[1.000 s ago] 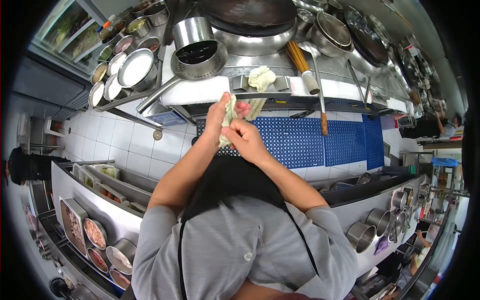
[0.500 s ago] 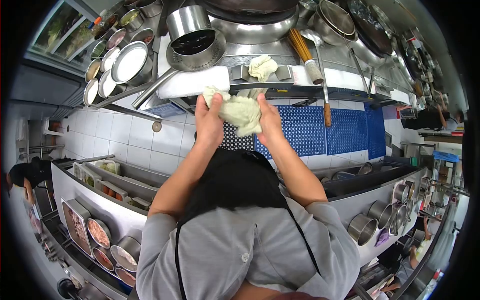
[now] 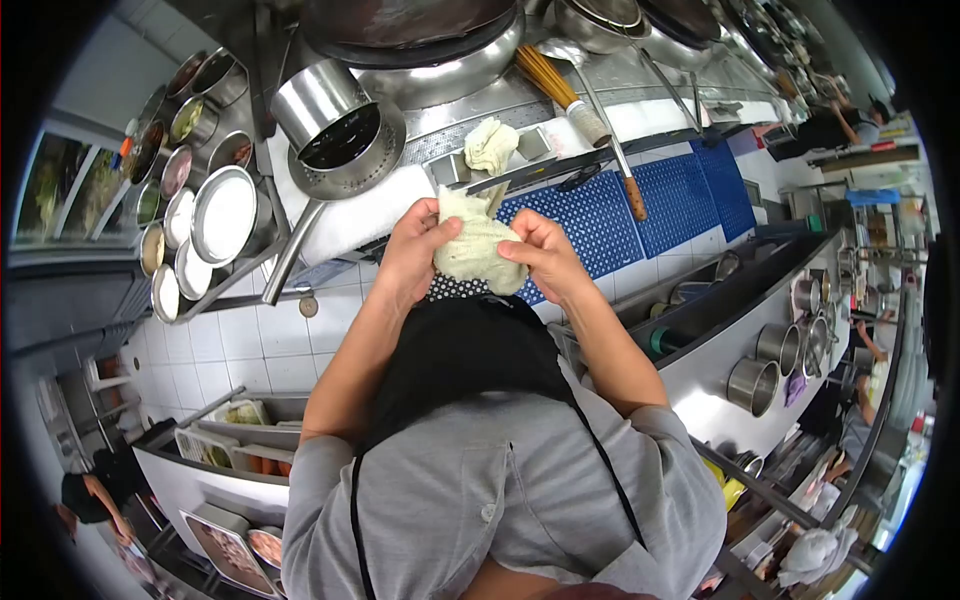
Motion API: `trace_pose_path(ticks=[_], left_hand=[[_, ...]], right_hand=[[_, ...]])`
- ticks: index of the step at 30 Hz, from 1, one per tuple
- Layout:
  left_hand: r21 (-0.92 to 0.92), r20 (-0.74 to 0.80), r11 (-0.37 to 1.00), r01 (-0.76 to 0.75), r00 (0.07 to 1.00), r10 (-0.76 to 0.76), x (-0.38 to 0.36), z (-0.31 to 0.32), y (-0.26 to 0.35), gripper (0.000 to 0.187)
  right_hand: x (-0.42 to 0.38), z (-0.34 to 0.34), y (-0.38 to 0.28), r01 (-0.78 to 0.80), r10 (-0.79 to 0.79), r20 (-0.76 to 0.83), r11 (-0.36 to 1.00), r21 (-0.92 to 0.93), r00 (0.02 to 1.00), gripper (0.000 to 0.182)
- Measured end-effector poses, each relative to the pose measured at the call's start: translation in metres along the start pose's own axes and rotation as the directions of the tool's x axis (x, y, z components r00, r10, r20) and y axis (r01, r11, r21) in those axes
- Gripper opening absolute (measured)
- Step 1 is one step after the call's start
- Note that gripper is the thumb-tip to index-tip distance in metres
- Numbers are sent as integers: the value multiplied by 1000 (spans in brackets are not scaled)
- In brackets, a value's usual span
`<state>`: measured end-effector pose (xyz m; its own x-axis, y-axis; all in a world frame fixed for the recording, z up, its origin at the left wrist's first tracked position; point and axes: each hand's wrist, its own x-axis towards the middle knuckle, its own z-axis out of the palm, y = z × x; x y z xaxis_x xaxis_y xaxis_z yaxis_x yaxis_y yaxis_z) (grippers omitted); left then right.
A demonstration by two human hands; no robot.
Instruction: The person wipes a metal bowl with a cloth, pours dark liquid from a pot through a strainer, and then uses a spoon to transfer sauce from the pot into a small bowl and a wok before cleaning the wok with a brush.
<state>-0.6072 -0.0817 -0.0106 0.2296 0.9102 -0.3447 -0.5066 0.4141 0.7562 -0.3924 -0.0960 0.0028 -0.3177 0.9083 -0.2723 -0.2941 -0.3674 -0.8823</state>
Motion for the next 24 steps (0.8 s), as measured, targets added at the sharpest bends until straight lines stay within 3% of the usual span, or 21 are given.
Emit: trace_pose_path(ticks=[2, 5, 6, 10, 13, 15, 17, 18, 22, 24], left_hand=[[-116, -11, 993, 15, 1000, -17, 6, -6, 10, 26], [-187, 48, 981, 44, 998, -36, 14, -11, 24, 26], [-114, 91, 993, 7, 996, 3, 19, -15, 23, 27], [181, 251, 977, -112, 966, 64, 26, -22, 33, 35], [-287, 150, 951, -118, 975, 166, 19, 17, 52, 43], [-236, 297, 923, 303, 927, -229, 45, -3, 19, 52], [-19, 378, 935, 353, 869, -321, 44, -12, -4, 52], [35, 412, 951, 308, 863, -294, 35, -6, 7, 48], [-135, 442, 974, 183, 891, -107, 23, 7, 28, 36], [-108, 391, 991, 73, 920, -25, 26, 2, 23, 27]], right_hand=[[6, -1, 4, 118, -117, -68, 993, 15, 991, 34], [11, 13, -5, 175, -139, -205, 971, 164, 969, 33], [15, 12, -4, 221, -193, -239, 970, 98, 952, 31], [6, 12, -16, 142, -276, -295, 903, -405, 915, 27], [0, 28, -20, 291, -332, -337, 942, -168, 881, 23], [-6, 31, -18, 252, -274, -362, 962, -108, 891, 15], [-6, 31, -26, 235, -272, -382, 962, -142, 883, 21], [-9, 26, -29, 247, -299, -345, 951, -187, 890, 28], [-23, 9, -40, 315, -383, -379, 921, -229, 843, 28], [-27, 2, -42, 356, -411, -396, 911, -208, 821, 30]])
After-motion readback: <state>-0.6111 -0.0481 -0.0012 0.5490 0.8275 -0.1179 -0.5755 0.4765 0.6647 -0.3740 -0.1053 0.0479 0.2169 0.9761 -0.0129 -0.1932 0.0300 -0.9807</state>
